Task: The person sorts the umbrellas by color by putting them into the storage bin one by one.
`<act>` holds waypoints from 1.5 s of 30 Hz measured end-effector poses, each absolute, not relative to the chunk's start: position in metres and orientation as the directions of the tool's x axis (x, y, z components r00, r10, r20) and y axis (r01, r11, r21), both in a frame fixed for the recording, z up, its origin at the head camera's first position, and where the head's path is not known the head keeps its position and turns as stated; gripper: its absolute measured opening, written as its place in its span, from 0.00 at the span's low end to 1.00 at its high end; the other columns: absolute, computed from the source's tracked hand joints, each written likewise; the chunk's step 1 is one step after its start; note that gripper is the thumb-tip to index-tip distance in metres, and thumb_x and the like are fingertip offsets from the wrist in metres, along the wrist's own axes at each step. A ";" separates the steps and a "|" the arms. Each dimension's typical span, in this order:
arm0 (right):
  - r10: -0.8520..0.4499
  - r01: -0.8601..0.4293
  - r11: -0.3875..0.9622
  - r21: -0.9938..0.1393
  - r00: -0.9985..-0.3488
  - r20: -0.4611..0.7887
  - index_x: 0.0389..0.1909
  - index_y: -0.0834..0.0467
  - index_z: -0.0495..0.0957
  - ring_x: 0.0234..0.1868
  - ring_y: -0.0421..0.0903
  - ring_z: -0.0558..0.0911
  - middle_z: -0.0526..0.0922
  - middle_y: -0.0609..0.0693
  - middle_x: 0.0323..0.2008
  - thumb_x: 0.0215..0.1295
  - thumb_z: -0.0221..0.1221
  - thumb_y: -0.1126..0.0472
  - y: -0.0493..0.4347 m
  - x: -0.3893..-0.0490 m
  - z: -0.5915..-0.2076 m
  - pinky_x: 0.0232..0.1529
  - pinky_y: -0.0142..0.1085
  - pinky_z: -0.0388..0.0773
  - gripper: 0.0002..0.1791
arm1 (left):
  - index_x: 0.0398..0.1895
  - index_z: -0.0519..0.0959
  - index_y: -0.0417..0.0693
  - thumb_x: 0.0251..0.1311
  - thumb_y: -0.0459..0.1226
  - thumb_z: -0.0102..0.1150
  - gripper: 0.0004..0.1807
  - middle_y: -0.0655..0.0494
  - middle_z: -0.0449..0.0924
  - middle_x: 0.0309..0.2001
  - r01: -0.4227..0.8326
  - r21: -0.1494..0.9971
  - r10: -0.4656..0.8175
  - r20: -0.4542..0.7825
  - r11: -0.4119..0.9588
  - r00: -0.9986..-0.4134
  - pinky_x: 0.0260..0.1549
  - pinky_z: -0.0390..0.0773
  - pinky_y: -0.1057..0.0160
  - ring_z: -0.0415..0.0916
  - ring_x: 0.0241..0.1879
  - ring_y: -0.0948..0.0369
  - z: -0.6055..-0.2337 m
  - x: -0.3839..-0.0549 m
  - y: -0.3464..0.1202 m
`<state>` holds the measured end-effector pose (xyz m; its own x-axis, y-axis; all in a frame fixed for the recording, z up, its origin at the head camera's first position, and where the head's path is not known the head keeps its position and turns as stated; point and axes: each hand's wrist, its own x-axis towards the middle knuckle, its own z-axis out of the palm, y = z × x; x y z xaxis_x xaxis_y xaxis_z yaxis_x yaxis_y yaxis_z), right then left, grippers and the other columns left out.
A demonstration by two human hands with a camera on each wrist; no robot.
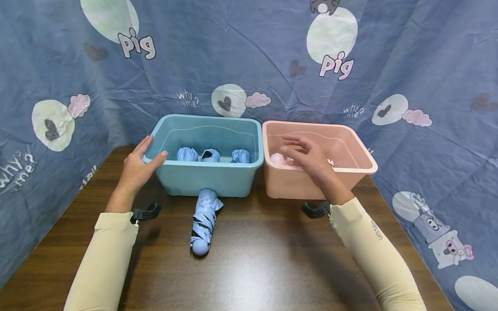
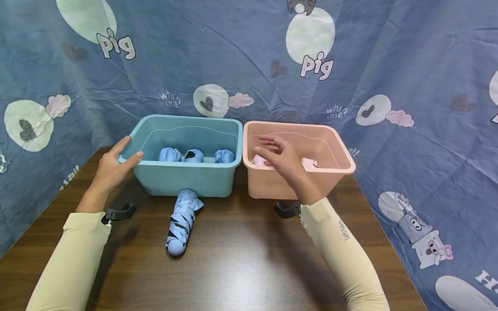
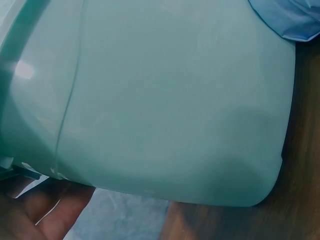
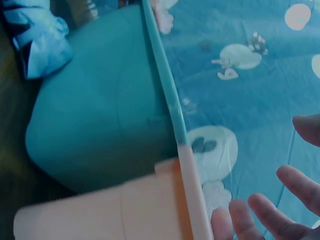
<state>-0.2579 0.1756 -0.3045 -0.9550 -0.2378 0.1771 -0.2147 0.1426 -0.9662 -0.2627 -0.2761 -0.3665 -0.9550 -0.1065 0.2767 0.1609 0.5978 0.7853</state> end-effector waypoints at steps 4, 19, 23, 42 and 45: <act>-0.260 -0.230 0.089 -0.969 -0.944 0.201 0.62 0.58 0.73 0.57 0.51 0.76 0.74 0.58 0.59 0.63 0.63 0.59 0.166 -0.251 -0.305 0.50 0.49 0.78 0.26 | 0.76 0.52 0.53 0.61 0.56 0.57 0.44 0.56 0.47 0.76 0.170 0.782 -0.107 0.288 0.599 -0.952 0.65 0.51 0.38 0.45 0.73 0.48 -0.366 -0.264 -0.275; -0.407 -0.212 0.019 -0.977 -0.894 0.186 0.61 0.56 0.73 0.56 0.60 0.77 0.74 0.61 0.58 0.64 0.62 0.61 0.127 -0.221 -0.325 0.46 0.50 0.80 0.24 | 0.75 0.56 0.52 0.61 0.54 0.57 0.42 0.55 0.51 0.75 0.193 0.770 -0.115 0.326 0.608 -0.938 0.65 0.54 0.40 0.48 0.73 0.49 -0.368 -0.264 -0.274; -0.433 -0.190 -0.020 -0.982 -0.883 0.180 0.62 0.59 0.72 0.57 0.64 0.74 0.74 0.62 0.58 0.65 0.61 0.62 0.120 -0.216 -0.331 0.46 0.50 0.79 0.24 | 0.75 0.56 0.53 0.61 0.54 0.57 0.42 0.54 0.52 0.75 0.190 0.769 -0.122 0.328 0.610 -0.937 0.65 0.54 0.41 0.49 0.72 0.49 -0.368 -0.263 -0.275; -0.512 -0.093 0.017 -0.996 -0.856 0.071 0.64 0.64 0.69 0.50 0.53 0.80 0.70 0.65 0.61 0.65 0.60 0.64 0.083 -0.206 -0.376 0.45 0.52 0.80 0.26 | 0.75 0.56 0.54 0.61 0.54 0.57 0.42 0.54 0.51 0.75 0.200 0.777 -0.118 0.332 0.596 -0.936 0.65 0.54 0.40 0.48 0.73 0.49 -0.372 -0.265 -0.277; -0.510 -0.070 0.028 -0.997 -0.859 0.046 0.64 0.63 0.69 0.53 0.56 0.79 0.70 0.63 0.62 0.65 0.60 0.64 0.076 -0.203 -0.381 0.47 0.54 0.78 0.26 | 0.75 0.56 0.53 0.61 0.55 0.57 0.42 0.53 0.51 0.75 0.194 0.779 -0.121 0.326 0.596 -0.938 0.65 0.54 0.40 0.48 0.73 0.49 -0.373 -0.266 -0.277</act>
